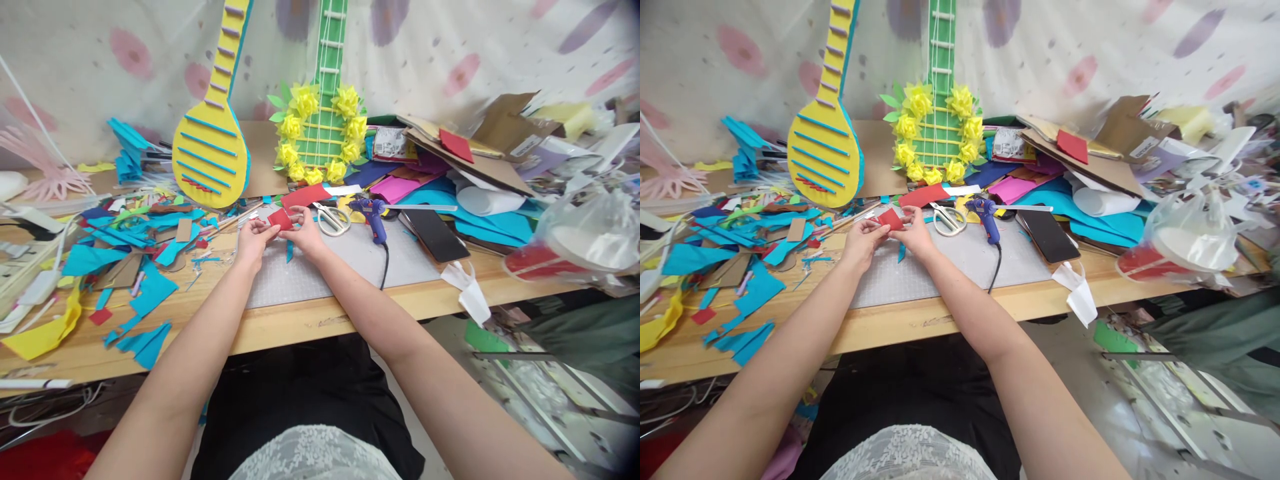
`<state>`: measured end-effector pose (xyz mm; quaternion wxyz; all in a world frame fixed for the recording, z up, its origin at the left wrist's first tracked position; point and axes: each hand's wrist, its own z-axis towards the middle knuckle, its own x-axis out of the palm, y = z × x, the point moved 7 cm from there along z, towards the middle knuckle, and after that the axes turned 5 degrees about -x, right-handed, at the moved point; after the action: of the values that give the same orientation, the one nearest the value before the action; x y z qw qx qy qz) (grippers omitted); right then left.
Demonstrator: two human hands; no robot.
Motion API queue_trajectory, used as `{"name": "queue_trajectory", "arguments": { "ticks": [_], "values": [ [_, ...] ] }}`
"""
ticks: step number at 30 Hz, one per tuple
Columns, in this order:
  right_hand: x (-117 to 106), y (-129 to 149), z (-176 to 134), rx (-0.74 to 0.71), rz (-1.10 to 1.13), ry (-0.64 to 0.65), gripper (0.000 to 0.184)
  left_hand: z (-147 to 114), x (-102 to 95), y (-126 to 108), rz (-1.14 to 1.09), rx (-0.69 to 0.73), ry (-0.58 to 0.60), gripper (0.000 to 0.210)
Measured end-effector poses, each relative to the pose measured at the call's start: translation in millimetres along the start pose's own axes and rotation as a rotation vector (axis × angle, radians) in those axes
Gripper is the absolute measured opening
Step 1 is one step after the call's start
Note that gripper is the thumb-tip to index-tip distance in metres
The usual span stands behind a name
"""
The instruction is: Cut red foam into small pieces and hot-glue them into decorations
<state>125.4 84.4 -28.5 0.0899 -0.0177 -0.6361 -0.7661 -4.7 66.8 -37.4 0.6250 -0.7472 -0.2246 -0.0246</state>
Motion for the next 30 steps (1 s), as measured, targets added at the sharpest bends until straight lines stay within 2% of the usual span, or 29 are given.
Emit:
{"name": "queue_trajectory", "arguments": {
  "ticks": [8, 13, 16, 19, 21, 23, 27, 30],
  "values": [
    [-4, -7, 1, 0.061, 0.051, -0.078, 0.076, -6, 3.2, -3, -0.034, -0.041, 0.037, 0.041],
    [0, -2, 2, 0.029, -0.08, 0.003, 0.075, -3, 0.9, -2, -0.047, -0.039, 0.01, 0.04],
    [-8, 19, 2, -0.033, -0.329, 0.094, 0.065, -3, -1.8, -5, -0.03, -0.042, -0.013, 0.039],
    [-32, 44, 4, -0.104, -0.806, 0.144, 0.041, -4, -5.1, -12, 0.001, -0.013, -0.041, 0.04],
    [-54, 53, 6, -0.066, -1.167, 0.119, 0.03, -4, -6.4, -16, 0.019, 0.012, -0.051, 0.04],
    [-71, 56, 8, 0.007, -1.41, 0.109, 0.03, -4, -7.7, -19, 0.033, 0.038, -0.061, 0.039],
    [-79, 50, 11, 0.099, -1.593, 0.176, 0.038, -3, -8.9, -22, 0.066, 0.069, -0.058, 0.039],
    [-80, 45, 14, 0.184, -1.656, 0.165, 0.048, -1, -9.2, -21, 0.081, 0.069, -0.039, 0.04]
  ]
}}
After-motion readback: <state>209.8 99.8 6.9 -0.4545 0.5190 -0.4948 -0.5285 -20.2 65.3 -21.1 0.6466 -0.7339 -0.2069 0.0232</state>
